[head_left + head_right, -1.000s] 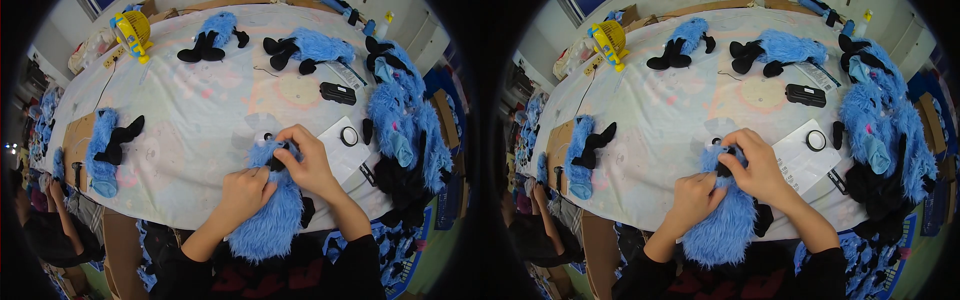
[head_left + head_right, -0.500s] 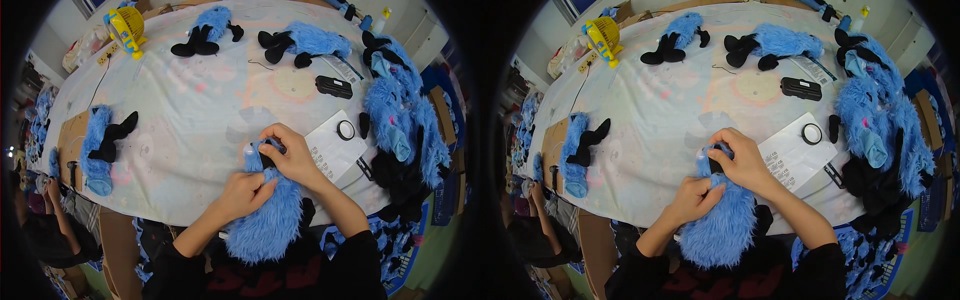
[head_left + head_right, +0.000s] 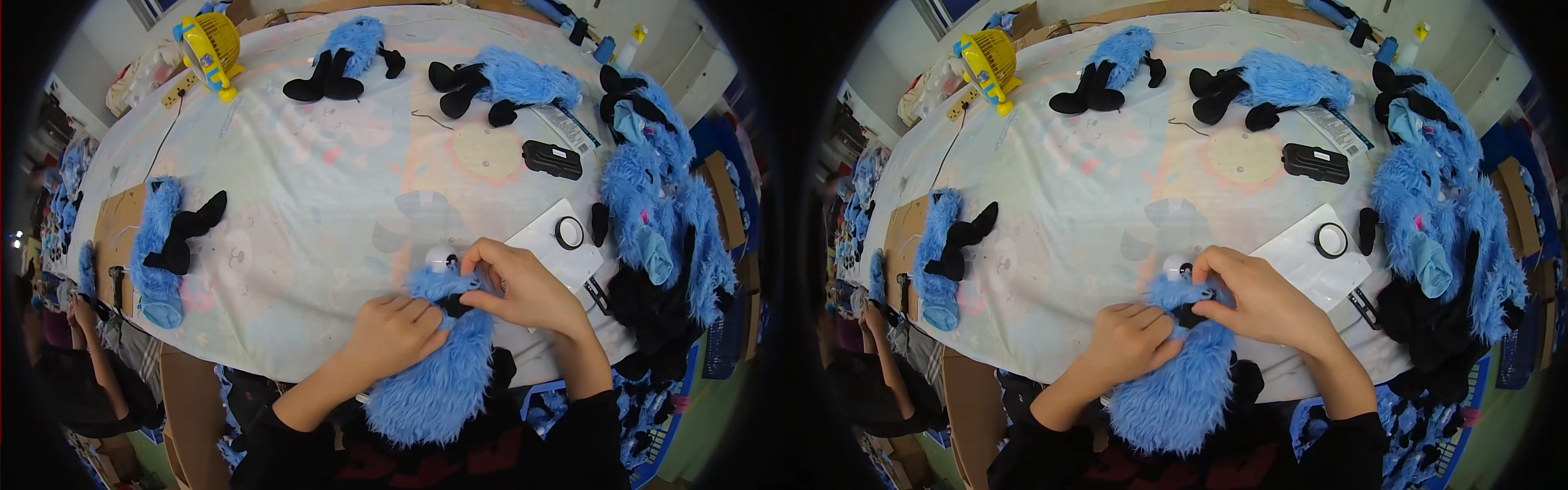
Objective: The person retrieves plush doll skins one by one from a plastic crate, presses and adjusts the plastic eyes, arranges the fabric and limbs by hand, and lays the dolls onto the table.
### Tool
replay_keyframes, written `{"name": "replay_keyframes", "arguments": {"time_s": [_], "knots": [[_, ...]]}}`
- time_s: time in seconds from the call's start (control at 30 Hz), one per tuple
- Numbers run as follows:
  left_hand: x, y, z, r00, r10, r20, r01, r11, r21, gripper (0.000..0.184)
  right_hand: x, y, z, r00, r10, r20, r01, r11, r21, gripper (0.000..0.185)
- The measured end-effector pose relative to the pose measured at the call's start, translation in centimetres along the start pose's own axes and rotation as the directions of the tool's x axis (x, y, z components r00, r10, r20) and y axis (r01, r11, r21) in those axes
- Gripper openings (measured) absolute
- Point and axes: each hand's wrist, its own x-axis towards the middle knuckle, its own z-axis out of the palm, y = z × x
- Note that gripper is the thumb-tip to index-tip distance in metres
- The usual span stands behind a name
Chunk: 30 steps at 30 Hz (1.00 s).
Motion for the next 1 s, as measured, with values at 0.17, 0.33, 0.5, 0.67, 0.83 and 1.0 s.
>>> {"name": "replay_keyframes", "arguments": {"time_s": [0.17, 0.33, 0.5, 0.67, 0.83, 1.0], "knots": [[0.6, 1.0, -3.8, 0.98, 0.093, 0.173, -0.144, 0.941, 0.308, 0.015, -0.9, -0.6, 0.4, 0.999, -0.051, -0.005, 0.051, 0.999, -0.016, 0.028], [0.9, 1.3, -4.9, 0.934, 0.196, 0.3, -0.319, 0.836, 0.447, 0.012, -1.1, -1.1, 0.9, 0.997, 0.026, 0.075, -0.025, 1.0, -0.013, 0.029], [0.9, 1.5, -5.1, 0.917, 0.296, 0.269, -0.394, 0.784, 0.48, 0.01, -1.7, -0.1, 1.5, 0.993, -0.114, -0.028, 0.116, 0.99, 0.079, 0.028], [1.0, 2.5, -4.5, 0.922, 0.23, 0.311, -0.371, 0.755, 0.541, 0.012, -2.0, -0.4, 3.0, 0.93, -0.319, -0.185, 0.194, 0.85, -0.49, 0.024], [1.0, 3.9, -4.4, 0.974, -0.089, 0.208, 0.019, 0.948, 0.318, 0.02, -2.3, -0.6, 3.7, 0.834, -0.461, -0.303, 0.285, 0.83, -0.479, 0.021], [0.8, 3.6, -3.5, 0.992, -0.076, 0.103, 0.039, 0.945, 0.324, 0.022, -2.7, -0.9, 3.7, 0.895, -0.286, -0.341, 0.26, 0.958, -0.121, 0.019]]}}
